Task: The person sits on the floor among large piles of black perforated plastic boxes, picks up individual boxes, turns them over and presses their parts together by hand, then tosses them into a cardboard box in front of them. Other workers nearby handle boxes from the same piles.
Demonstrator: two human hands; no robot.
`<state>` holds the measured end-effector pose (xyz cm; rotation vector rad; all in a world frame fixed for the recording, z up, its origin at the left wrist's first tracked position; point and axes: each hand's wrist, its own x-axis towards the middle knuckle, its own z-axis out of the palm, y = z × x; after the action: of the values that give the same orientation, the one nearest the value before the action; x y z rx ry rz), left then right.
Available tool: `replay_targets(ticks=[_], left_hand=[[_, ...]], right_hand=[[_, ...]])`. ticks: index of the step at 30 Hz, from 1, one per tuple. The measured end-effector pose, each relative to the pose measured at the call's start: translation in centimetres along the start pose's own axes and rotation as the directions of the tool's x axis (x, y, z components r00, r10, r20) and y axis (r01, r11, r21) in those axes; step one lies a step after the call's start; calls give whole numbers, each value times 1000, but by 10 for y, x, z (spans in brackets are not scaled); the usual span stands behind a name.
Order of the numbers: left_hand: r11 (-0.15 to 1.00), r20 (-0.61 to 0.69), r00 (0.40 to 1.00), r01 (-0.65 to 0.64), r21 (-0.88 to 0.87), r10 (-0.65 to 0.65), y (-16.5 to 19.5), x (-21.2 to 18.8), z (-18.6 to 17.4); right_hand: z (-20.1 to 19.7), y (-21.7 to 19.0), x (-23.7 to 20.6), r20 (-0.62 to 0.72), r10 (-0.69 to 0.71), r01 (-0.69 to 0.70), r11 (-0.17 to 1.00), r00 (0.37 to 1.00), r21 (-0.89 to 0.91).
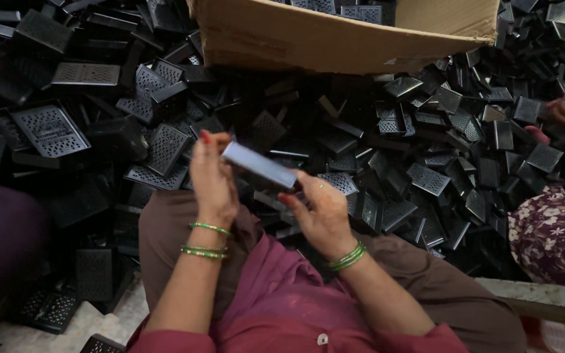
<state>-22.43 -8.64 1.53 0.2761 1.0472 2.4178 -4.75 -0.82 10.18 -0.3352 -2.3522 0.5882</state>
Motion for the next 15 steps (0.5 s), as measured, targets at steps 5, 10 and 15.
replay_targets(ticks=[5,10,15], left_hand=[[953,-147,946,-269,140,289,-9,18,-13],[898,-174,937,-219,381,303,-3,31,-11],[287,271,911,-361,887,310,9,21,-8]], right_hand=[[13,-13,-5,25,-157,155,986,987,65],[6,-5,19,124,113,-126,987,986,100],[-55,53,119,-393,-330,233,933,858,-275]])
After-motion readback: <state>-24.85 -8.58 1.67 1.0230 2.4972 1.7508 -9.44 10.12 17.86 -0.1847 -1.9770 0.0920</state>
